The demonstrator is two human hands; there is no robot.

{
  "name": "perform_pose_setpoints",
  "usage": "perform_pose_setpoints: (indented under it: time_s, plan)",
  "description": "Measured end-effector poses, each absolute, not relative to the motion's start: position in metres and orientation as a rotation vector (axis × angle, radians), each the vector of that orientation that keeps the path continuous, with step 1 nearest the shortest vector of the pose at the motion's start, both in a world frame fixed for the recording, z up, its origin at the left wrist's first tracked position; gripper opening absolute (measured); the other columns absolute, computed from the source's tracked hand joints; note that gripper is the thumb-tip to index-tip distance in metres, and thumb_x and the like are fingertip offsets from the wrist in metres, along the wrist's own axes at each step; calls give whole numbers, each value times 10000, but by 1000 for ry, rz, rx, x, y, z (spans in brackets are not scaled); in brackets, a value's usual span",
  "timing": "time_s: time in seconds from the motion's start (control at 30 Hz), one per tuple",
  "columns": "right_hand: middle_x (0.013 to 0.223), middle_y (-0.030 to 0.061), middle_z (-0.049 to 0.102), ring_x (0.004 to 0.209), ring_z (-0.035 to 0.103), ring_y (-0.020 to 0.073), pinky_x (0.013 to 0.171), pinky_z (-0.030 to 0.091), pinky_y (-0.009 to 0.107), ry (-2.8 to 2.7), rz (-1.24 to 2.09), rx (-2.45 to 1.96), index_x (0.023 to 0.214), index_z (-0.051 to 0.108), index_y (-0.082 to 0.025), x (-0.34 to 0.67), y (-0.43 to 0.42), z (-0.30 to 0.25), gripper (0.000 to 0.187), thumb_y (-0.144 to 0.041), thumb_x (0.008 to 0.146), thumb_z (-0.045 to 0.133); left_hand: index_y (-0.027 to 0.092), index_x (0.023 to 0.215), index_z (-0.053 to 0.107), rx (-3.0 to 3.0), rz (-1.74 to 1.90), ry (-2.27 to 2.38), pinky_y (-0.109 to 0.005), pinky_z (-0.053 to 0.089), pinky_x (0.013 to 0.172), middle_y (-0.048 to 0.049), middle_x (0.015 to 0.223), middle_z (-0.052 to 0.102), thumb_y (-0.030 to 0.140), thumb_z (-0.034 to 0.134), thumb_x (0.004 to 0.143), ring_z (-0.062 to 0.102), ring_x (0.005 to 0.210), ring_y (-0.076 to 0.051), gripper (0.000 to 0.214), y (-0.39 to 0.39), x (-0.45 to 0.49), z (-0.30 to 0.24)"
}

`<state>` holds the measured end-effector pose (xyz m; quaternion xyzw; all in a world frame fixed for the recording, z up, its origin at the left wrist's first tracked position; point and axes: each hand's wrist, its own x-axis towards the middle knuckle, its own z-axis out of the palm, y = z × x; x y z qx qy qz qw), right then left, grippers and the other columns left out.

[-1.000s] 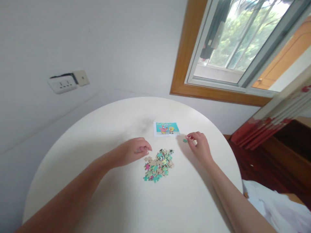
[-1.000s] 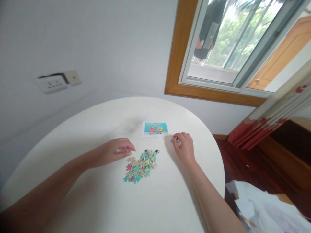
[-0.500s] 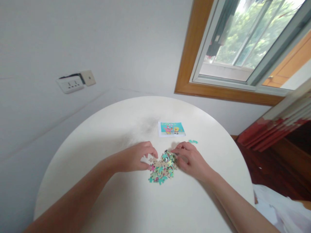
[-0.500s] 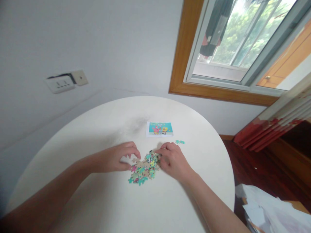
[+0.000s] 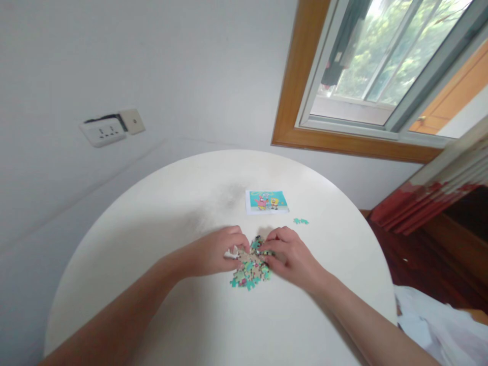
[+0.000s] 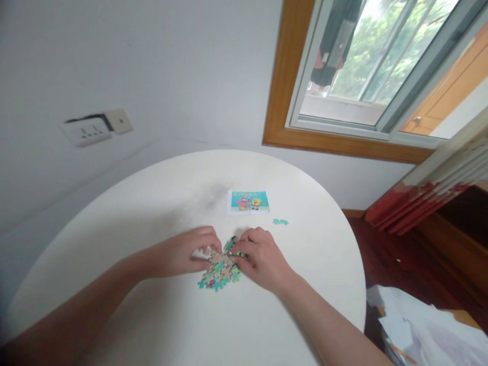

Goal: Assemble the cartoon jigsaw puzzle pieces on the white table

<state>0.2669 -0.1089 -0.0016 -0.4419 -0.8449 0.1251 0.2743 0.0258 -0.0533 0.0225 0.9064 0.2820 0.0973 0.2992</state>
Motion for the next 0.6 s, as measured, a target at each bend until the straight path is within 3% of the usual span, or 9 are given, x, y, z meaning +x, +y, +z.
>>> perform_pose_setpoints:
  time_s: [0.17,0.43,0.6]
  plan:
    - [1005,49,614,933,517,217,824,389,381,-2281,300,-1237,973,704,-276,255,-113,-7,179,-235,799,686,201,958,624,2392,253,763,-238,429,762,-12,906,574,190,591,780,567,840,-156,182,-51,28,20]
    - [917,19,636,912,523,203,814,373,362,-2125,353,-1263,746,704,-260,247,-113,-9,57,-237,728,753,200,928,605,2370,204,776,-230,428,740,-2,877,555,235,555,813,560,806,-149,130,-49,26,18]
    - [856,31,660,887,553,204,811,373,357,-1945,191,-1336,768,706,-244,277,-97,3,38,-239,796,681,195,936,597,2378,201,765,-233,433,739,-13,891,562,291,546,836,560,801,-152,148,-48,26,19]
